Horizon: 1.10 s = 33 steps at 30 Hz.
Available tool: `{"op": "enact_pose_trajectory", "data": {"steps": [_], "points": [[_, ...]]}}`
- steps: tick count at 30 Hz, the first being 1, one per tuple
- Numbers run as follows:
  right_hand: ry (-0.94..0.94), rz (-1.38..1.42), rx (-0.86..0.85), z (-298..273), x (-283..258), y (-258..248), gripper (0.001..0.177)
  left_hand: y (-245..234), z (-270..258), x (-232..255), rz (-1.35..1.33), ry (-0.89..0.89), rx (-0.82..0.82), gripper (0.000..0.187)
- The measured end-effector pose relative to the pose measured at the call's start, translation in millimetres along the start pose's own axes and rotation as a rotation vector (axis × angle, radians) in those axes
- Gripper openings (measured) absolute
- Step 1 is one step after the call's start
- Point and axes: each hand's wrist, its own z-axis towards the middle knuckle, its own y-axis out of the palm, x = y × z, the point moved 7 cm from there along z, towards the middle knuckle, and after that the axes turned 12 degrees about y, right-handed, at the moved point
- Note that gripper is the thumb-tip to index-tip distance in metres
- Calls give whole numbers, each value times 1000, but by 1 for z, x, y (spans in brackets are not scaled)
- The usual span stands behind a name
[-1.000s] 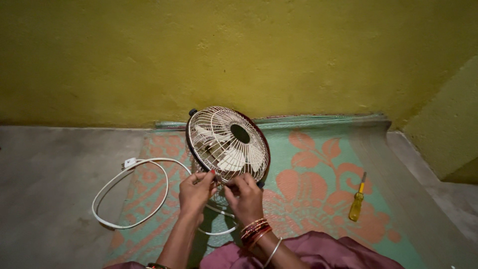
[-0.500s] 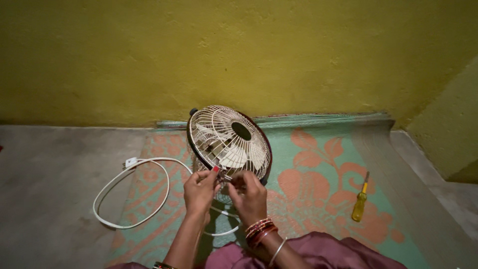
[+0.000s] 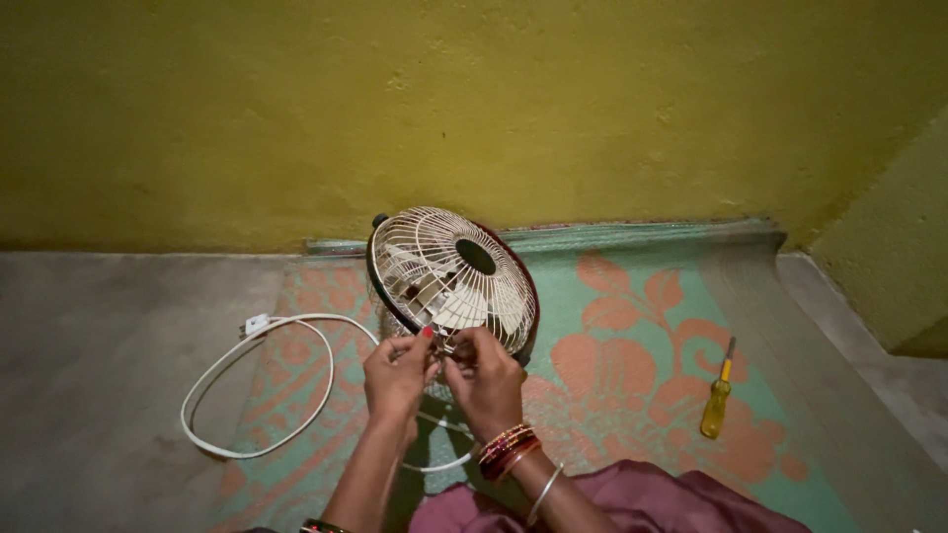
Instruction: The person attaches a brown strap to the front grille of a white electric fan using small black fasteners. They then use a yellow screwdriver to tighten screws on the fan's mounting bracket.
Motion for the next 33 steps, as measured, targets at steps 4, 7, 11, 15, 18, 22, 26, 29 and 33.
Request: {"op": "enact_pose_trajectory", "data": {"steps": [4,7,11,15,18,22,26,29,33], "points": [[27,15,15,10,2,3,29,7,2,3,-9,-43,3,26],[21,-4,18,14,3,8,31,6,9,-1,-19,-177,-34,28],[21,-2,27,21,0,8,34,5,19,-3,-69,-362,-91,30],[36,36,74,23,-2,3,36,3,18,49,327,432,101,41],[47,55,62,28,-1,4,35,11,-8,80,499,832,116,28],[-39,4,77,38,-5,9,34,19,-18,103,597,1046,63,11],[27,80,79,42,3,15,32,17,-12,104,540,1092,67,13],[-59,32,109,41,0,18,31,12,-5,93,501,1073,-27,12],[-19,39,136,41,-2,16,31,2,-15,86,781,1239,-200,51]]}}
